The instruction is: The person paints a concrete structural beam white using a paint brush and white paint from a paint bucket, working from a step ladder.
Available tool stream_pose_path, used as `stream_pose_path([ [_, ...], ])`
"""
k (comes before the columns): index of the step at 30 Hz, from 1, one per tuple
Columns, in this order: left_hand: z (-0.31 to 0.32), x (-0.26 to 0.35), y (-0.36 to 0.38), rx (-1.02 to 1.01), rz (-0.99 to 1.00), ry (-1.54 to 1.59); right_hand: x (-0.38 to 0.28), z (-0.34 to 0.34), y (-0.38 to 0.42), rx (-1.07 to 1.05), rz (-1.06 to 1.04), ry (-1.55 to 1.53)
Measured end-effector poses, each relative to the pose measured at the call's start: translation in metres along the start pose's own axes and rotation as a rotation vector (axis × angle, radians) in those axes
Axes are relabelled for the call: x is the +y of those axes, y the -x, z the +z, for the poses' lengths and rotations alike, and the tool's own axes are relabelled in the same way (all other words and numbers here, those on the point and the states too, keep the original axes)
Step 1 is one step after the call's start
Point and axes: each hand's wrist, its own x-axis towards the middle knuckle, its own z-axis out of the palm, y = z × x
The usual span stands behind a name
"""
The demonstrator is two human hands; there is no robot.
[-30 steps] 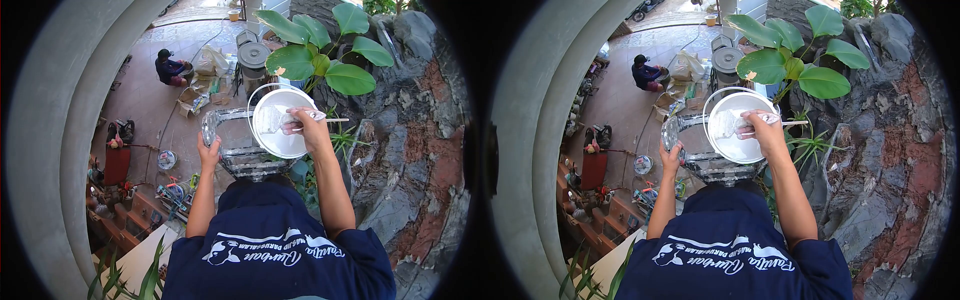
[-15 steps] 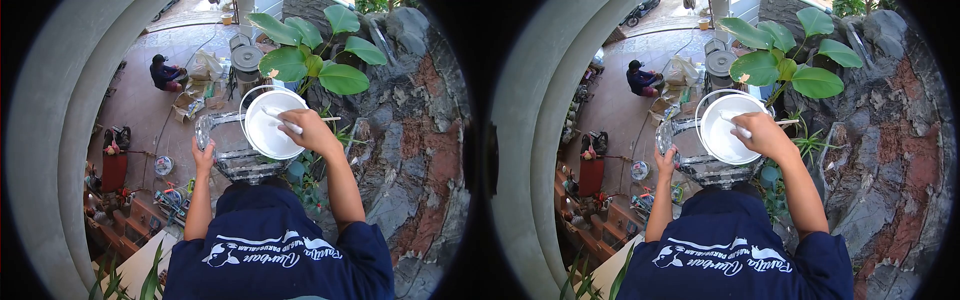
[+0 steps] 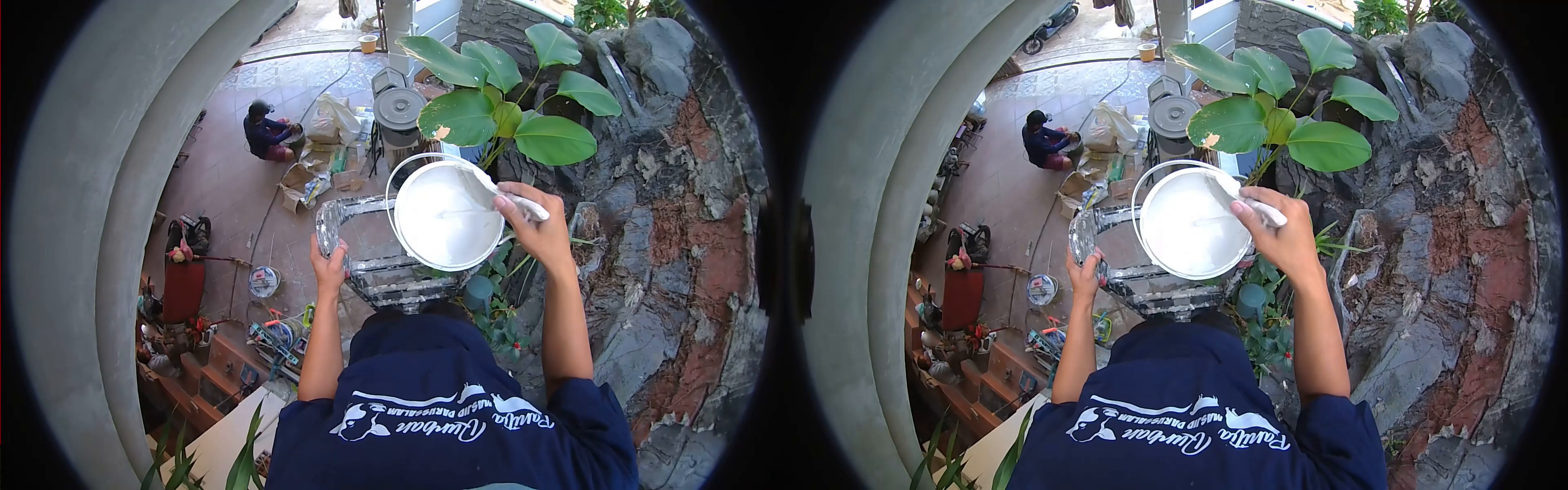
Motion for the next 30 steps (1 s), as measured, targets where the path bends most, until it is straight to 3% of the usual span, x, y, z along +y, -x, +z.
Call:
stream_pose_path([
  [5, -0.003, -0.012, 0.0, -0.001, 0.056, 0.005, 0.015, 0.001, 0.018, 0.131, 0.232, -0.556],
  [10, 0.001, -0.006, 0.002, 0.006, 0.044, 0.062, 0.018, 0.003, 0.015, 0.164, 0.255, -1.266],
  [16, 0.0, -0.003, 0.003, -0.007, 0.029, 0.041, -0.06, -0.018, -0.071, 0.144, -0.022, -1.274],
  [20, -0.001, -0.004, 0.002, -0.007, 0.001, 0.055, -0.104, -0.014, -0.189, 0.211, -0.361, -1.011],
  [27, 0.0, 0.003, 0.003, 0.0, 0.0, -0.015, -0.118, 0.006, -0.419, 0.462, -0.469, -0.975],
  [30, -0.002, -0.002, 0.001, 0.003, 0.014, -0.031, -0.134, 0.006, -0.476, 0.501, -0.448, -1.029],
])
